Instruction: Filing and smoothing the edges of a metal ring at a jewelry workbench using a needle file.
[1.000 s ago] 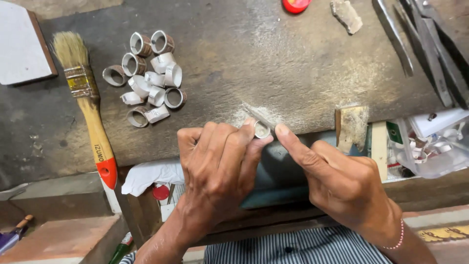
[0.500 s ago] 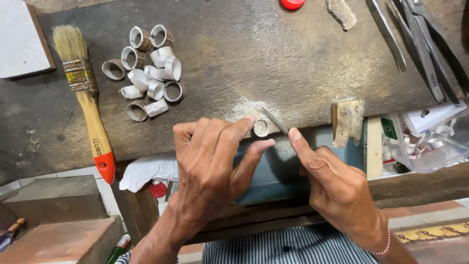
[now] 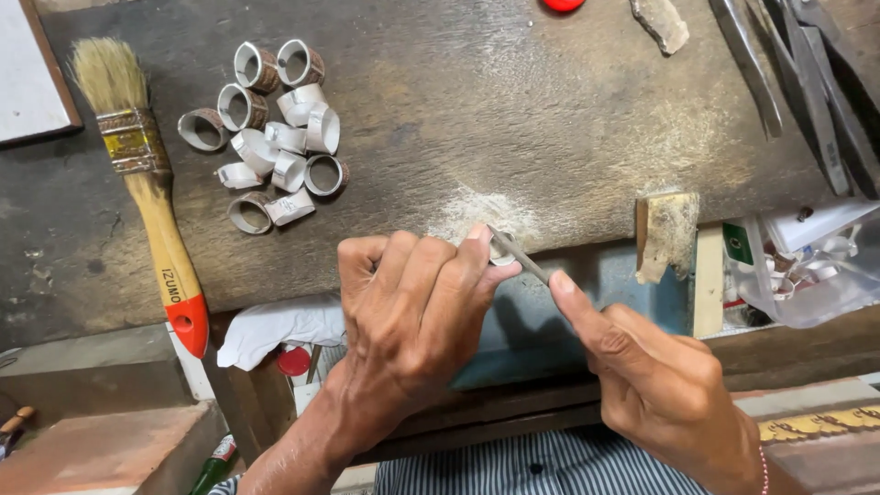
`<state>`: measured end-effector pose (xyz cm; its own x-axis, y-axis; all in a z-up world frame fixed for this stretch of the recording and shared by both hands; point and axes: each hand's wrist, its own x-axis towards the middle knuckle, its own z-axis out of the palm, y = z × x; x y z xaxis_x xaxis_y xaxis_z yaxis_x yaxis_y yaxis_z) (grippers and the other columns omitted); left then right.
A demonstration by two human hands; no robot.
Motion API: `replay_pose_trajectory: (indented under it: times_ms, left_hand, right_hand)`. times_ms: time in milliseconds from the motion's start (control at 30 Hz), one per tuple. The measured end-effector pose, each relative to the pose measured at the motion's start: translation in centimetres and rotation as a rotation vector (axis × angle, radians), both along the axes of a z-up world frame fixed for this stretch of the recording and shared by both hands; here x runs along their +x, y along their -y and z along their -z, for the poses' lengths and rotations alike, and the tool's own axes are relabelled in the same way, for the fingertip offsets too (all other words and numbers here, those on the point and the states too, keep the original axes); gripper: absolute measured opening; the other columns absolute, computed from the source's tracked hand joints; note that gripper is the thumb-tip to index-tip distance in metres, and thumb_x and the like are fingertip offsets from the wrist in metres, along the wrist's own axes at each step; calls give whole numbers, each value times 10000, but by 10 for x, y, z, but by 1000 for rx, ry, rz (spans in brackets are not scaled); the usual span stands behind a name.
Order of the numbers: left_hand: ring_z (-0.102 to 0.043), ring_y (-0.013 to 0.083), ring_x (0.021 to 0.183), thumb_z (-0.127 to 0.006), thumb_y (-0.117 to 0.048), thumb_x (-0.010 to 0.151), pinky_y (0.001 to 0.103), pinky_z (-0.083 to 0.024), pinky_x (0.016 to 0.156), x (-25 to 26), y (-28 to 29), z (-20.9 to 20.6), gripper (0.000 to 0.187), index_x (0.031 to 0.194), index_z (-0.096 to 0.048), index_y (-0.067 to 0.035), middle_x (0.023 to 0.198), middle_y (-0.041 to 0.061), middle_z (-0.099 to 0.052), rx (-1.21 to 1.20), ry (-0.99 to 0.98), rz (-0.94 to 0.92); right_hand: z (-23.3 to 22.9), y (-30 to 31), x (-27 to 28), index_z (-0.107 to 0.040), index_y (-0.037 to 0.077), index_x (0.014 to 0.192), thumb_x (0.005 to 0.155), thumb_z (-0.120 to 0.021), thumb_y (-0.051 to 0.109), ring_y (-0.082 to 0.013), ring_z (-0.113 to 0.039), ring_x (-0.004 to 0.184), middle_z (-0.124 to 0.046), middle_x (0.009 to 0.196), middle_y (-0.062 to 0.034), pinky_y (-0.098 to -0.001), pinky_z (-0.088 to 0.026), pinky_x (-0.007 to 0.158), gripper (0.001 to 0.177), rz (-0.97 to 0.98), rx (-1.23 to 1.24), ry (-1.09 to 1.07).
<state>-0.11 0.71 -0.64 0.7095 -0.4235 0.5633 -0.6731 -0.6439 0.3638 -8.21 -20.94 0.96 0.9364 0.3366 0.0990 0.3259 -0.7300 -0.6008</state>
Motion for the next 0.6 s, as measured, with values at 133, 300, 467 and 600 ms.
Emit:
replay_pose_trajectory:
  times_ms: [133,300,467,600]
  left_hand:
    - [-483,185,615,-528,-155,1087,352,-316,724,2,1,-1,218,1007,-664,-6,758,22,-546,-22,-12,16]
    - [-516,211,636,-578,-139,1057,366,-314,722,-1,4,-3,179,1019,-678,5,808,52,-590,-14,-32,-16]
    - [-542,206,678,-620,-176,1065,374,-341,749,-3,2,-1,177,1037,-682,-13,821,42,-601,9,-27,-24]
    - [-518,197,663,-622,-190,1070,362,-339,743,-2,1,0,185,1029,-687,-22,806,29,-584,21,-19,-28]
  right_hand:
    - [0,-6,14,-566,38,1447,1021,-528,-80,-138,-337,555,-377,763,19,-263,-424,519,443,-31,-102,4]
    - [2,-18,37,-531,-64,1453,1051,-482,-120,-179,-405,595,-529,819,-37,-354,-460,661,408,-79,-3,113]
    - [-11,-13,29,-531,-86,1427,1062,-467,-83,-137,-496,628,-622,902,-63,-304,-503,723,370,-15,35,96]
    - [-4,1,2,-547,3,1441,1030,-481,-96,-89,-544,617,-535,758,12,-262,-512,664,427,1,-68,22]
